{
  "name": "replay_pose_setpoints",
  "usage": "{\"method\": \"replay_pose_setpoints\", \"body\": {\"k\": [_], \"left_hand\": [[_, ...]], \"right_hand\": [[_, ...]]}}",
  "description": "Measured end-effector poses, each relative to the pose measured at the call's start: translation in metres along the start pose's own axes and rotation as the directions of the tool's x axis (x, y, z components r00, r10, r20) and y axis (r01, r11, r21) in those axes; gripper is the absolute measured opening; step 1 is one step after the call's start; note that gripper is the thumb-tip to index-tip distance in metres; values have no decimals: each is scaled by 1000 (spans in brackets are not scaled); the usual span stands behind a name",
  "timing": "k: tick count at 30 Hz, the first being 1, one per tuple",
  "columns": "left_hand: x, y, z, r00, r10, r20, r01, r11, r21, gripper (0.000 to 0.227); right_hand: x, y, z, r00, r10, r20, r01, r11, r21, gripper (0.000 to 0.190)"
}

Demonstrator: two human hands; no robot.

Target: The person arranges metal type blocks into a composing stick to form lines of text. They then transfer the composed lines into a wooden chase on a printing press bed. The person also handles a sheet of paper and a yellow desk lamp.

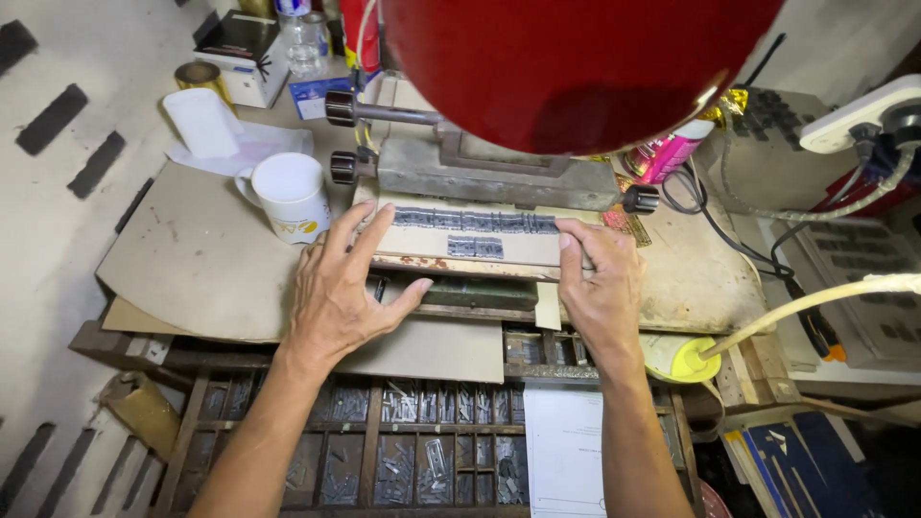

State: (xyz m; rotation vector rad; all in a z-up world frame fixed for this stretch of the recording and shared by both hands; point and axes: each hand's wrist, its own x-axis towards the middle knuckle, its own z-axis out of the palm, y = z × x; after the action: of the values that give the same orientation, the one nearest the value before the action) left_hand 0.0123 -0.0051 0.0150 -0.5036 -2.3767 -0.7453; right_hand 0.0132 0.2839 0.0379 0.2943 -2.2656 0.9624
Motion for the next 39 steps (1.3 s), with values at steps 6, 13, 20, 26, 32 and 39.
{"method": "replay_pose_setpoints", "body": {"k": [6,13,20,26,32,39], "left_hand": [[0,12,0,999,41,-24,-38,992,121,88],[-2,8,15,999,45,-4,-44,988,149,84],[-6,13,10,999,53,10,-54,988,142,77],[-12,22,1,999,41,34,-43,996,76,82],[-92,15,16,955,233,-185,-197,961,196,54],[-197,-86,98,981,152,119,-188,898,399,47]], "right_hand": [[4,-1,4,999,29,46,-27,999,-25,27],[-5,10,19,993,-47,107,79,945,-316,33],[-13,5,14,995,-62,84,87,933,-349,31],[-16,9,11,978,-204,42,208,938,-278,27],[-103,15,-6,980,-129,-149,110,985,-131,9],[-182,51,68,443,712,544,-893,403,200,61]]}}
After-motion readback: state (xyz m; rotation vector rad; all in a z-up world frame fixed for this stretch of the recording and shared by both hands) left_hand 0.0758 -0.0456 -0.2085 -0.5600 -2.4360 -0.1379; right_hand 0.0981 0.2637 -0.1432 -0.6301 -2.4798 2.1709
